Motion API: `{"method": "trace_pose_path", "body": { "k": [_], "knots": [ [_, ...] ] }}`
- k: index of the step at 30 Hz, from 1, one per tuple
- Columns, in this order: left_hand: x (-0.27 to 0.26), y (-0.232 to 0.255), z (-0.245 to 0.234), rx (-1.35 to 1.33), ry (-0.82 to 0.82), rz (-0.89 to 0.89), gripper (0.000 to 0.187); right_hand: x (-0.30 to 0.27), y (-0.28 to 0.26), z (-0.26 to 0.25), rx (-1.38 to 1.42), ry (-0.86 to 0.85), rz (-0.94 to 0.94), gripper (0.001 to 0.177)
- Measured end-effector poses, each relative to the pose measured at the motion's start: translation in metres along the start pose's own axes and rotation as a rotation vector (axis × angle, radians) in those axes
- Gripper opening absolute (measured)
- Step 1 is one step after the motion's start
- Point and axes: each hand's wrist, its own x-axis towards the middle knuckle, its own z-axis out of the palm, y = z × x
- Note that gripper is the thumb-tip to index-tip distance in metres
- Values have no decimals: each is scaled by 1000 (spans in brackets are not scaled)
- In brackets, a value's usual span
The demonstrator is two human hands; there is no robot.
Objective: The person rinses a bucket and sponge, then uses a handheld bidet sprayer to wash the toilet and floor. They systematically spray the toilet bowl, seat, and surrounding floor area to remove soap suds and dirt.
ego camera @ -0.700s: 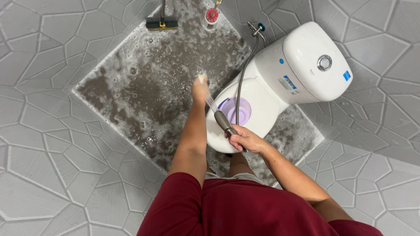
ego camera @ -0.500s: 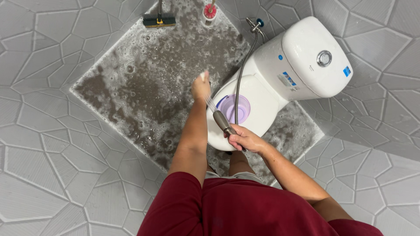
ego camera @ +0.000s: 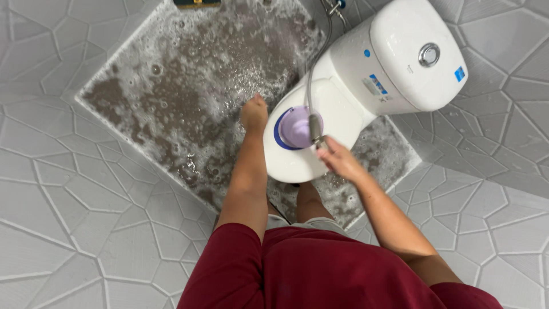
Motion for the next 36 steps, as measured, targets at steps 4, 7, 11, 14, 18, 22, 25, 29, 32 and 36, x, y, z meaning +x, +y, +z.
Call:
{"method": "trace_pose_path", "body": {
  "k": [4,7,11,14,18,22,25,29,32,36],
  "knots": [
    [-10,-35,20,157,-89,-60,53,-1,39,-33,164,80,-65,28],
    [-38,-60,42,168,-129,-221,47,0,71,-44,207,93,-39,27],
    [-63,-67,62,292,-186,-143,41,-2,100,-47,169,39,36,26],
    [-69,-64,82,332,-194,-122,42,-3,109,-48,153,-6,82,24],
    [-70,-62,106,293,-130,-107,48,-2,115,-46,157,-49,91,19],
    [-61,-66,120,266,-82,-120,48,2,121,-41,156,-86,75,21],
    [-54,-67,127,282,-100,-168,51,5,122,-38,140,-97,68,21],
    [-51,-64,115,275,-67,-178,62,10,123,-35,166,-104,46,23],
    [-56,-65,93,206,-77,-249,72,14,125,-37,179,-122,32,24],
    [-56,-84,83,294,-180,-293,51,20,126,-38,216,-102,63,26]
  ]
}}
